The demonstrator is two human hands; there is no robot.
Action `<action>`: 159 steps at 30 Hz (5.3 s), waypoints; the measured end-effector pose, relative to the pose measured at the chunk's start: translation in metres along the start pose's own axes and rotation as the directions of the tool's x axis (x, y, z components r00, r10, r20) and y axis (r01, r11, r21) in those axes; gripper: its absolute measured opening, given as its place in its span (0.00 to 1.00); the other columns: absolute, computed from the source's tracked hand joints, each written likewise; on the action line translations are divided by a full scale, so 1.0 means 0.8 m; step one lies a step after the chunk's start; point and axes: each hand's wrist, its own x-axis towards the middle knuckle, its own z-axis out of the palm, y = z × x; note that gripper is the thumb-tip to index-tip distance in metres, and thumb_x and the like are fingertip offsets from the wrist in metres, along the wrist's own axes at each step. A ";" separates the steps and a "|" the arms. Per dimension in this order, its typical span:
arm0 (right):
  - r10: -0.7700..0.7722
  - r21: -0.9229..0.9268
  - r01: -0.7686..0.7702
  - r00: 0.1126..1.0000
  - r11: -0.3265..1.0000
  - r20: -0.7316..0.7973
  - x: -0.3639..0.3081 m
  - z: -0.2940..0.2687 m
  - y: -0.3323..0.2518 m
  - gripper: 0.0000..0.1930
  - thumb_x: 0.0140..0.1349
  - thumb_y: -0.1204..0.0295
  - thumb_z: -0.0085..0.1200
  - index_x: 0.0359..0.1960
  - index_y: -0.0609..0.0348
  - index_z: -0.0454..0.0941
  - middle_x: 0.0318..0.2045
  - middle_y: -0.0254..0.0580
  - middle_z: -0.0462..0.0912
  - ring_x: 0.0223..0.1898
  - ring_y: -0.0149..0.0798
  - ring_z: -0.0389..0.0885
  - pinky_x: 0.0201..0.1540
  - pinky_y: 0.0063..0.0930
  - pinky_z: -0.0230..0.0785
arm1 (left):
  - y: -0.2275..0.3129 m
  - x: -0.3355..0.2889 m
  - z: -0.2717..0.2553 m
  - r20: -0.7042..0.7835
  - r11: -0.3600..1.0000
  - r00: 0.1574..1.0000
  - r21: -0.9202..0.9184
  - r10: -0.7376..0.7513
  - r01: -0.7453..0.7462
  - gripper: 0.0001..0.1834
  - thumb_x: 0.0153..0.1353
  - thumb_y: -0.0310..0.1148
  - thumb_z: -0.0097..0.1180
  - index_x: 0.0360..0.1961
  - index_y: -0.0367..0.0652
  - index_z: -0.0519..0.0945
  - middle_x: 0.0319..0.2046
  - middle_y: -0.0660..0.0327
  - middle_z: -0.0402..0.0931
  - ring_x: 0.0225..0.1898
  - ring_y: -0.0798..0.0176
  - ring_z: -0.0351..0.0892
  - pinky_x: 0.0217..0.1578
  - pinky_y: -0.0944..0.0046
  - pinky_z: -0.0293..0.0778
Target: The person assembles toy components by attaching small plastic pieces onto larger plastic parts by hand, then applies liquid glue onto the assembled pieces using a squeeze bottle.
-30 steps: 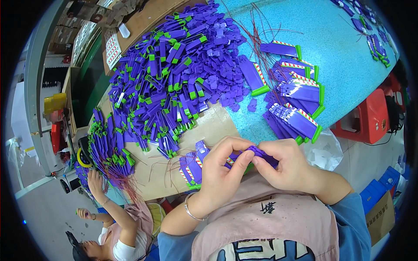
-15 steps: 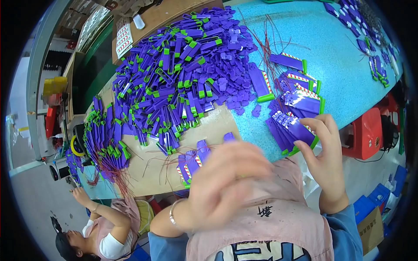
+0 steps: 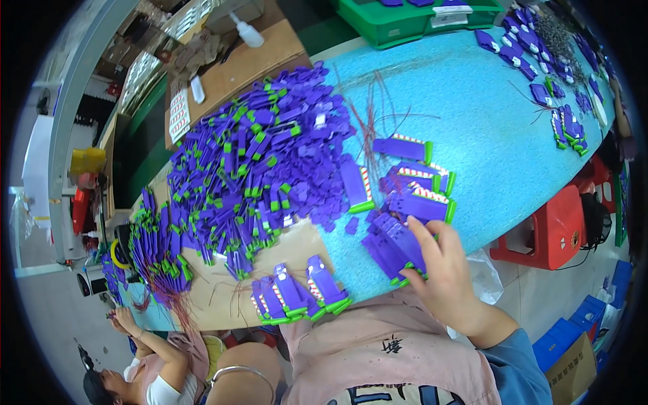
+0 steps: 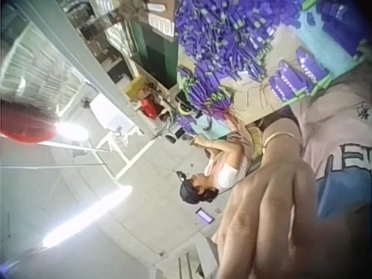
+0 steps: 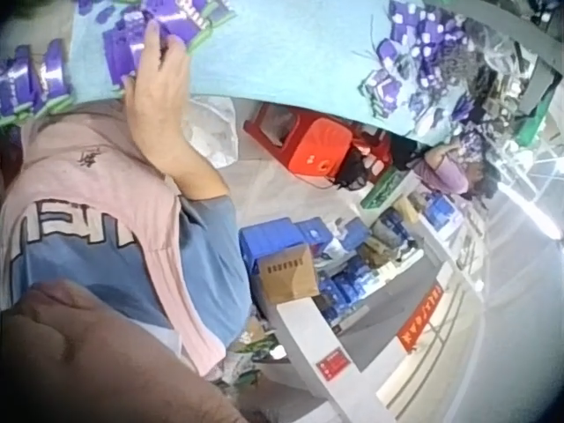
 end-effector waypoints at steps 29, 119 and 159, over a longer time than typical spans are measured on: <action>-0.102 0.529 -0.337 0.764 0.778 0.637 0.013 0.021 0.003 0.16 0.68 0.74 0.46 0.56 0.67 0.67 0.49 0.51 0.72 0.46 0.43 0.75 0.49 0.31 0.68 | -0.083 -0.087 -0.208 -0.236 -0.541 0.938 0.838 -0.256 0.064 0.18 0.45 0.23 0.58 0.41 0.43 0.79 0.30 0.60 0.70 0.32 0.57 0.71 0.30 0.59 0.70; -0.118 0.480 -0.025 0.957 0.877 0.266 0.007 0.064 -0.068 0.08 0.57 0.71 0.59 0.31 0.63 0.75 0.25 0.49 0.75 0.28 0.51 0.76 0.31 0.39 0.67 | -0.060 -0.159 -0.094 -0.624 0.182 0.664 0.657 -0.412 0.731 0.06 0.57 0.25 0.59 0.36 0.37 0.77 0.28 0.54 0.76 0.31 0.52 0.77 0.33 0.58 0.71; 0.121 0.844 -0.525 0.850 0.110 0.512 0.009 0.069 -0.056 0.13 0.72 0.68 0.45 0.35 0.67 0.74 0.31 0.41 0.79 0.26 0.31 0.80 0.27 0.24 0.73 | -0.066 -0.160 -0.114 -0.627 0.530 0.646 0.402 -0.435 0.747 0.23 0.62 0.20 0.56 0.59 0.37 0.72 0.37 0.58 0.77 0.34 0.71 0.78 0.35 0.70 0.78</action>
